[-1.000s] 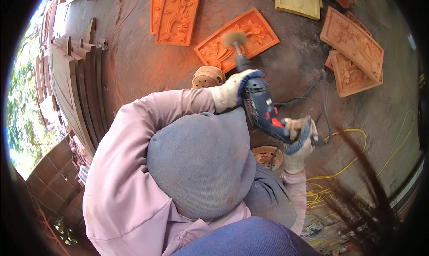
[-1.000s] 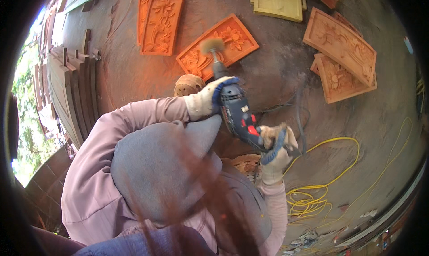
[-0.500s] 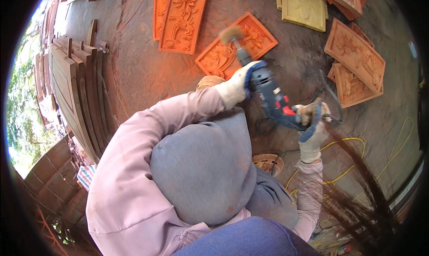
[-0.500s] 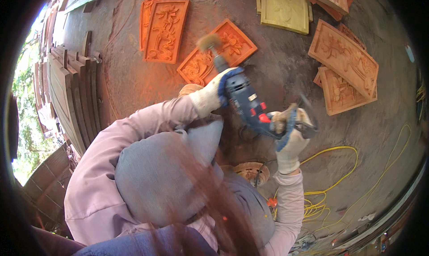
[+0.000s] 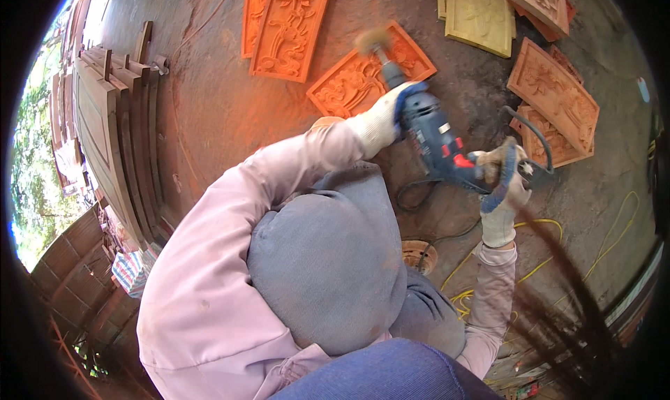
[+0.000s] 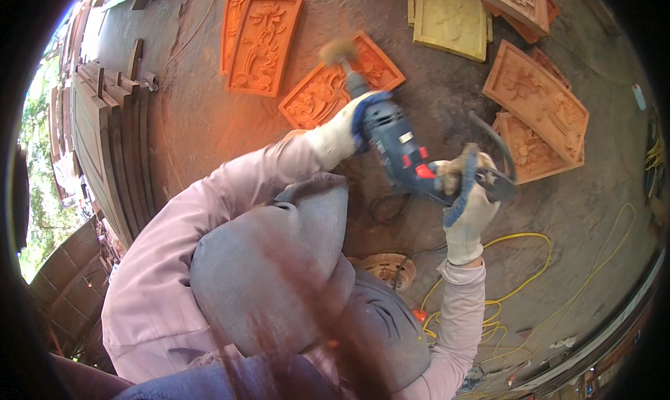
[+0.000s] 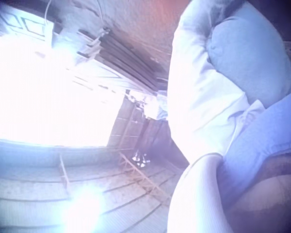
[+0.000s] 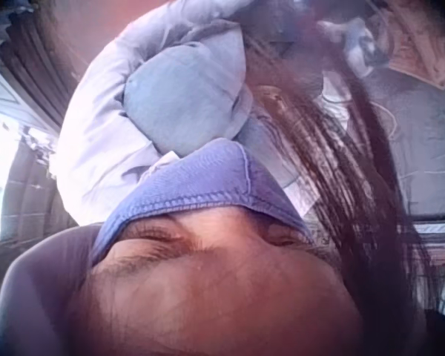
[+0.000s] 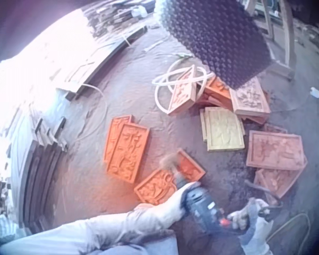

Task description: The person uses a power drill with a wire brush attachment to sand the surface of several orange rectangular wooden panels with carved designs. They work on each panel individually, then use a hose to blow dust off the finished pieces.

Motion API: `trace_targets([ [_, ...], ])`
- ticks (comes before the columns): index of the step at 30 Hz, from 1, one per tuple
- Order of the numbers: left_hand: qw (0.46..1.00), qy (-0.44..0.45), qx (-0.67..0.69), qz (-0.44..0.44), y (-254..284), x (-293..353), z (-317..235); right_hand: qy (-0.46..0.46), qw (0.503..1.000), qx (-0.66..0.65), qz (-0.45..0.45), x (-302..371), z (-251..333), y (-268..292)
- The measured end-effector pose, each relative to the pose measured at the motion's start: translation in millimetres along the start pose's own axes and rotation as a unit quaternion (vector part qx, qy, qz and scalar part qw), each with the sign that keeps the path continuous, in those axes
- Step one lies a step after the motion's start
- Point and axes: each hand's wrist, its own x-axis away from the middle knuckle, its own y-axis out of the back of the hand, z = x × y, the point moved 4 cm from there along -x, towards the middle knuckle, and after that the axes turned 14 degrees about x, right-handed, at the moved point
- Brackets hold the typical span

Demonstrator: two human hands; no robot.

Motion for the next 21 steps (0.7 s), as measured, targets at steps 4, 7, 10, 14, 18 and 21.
trace_targets([
  [4,0.999,0.023,0.027,-0.019,-4.0,25.9,6.1,-0.079,0.991,0.097,-0.056,12.8,-6.8,-13.4],
  [7,0.993,-0.044,-0.075,0.074,-27.2,5.2,8.4,-0.003,0.998,-0.017,-0.066,11.8,-2.7,2.3],
  [10,0.997,0.065,0.02,0.041,-34.6,-14.5,25.2,0.013,0.997,0.035,-0.07,15.2,18.9,8.0],
  [14,0.999,0.037,-0.037,-0.014,-31.5,-0.9,48.2,0.016,0.993,0.039,-0.11,51.3,14.6,25.0],
  [18,0.99,-0.006,-0.141,-0.002,-23.5,20.9,37.5,0.01,0.97,0.18,-0.164,86.3,-0.8,14.3],
  [21,0.949,-0.061,-0.274,0.146,-17.0,25.4,-1.5,0.078,0.976,0.175,-0.104,85.1,-23.5,-12.2],
])
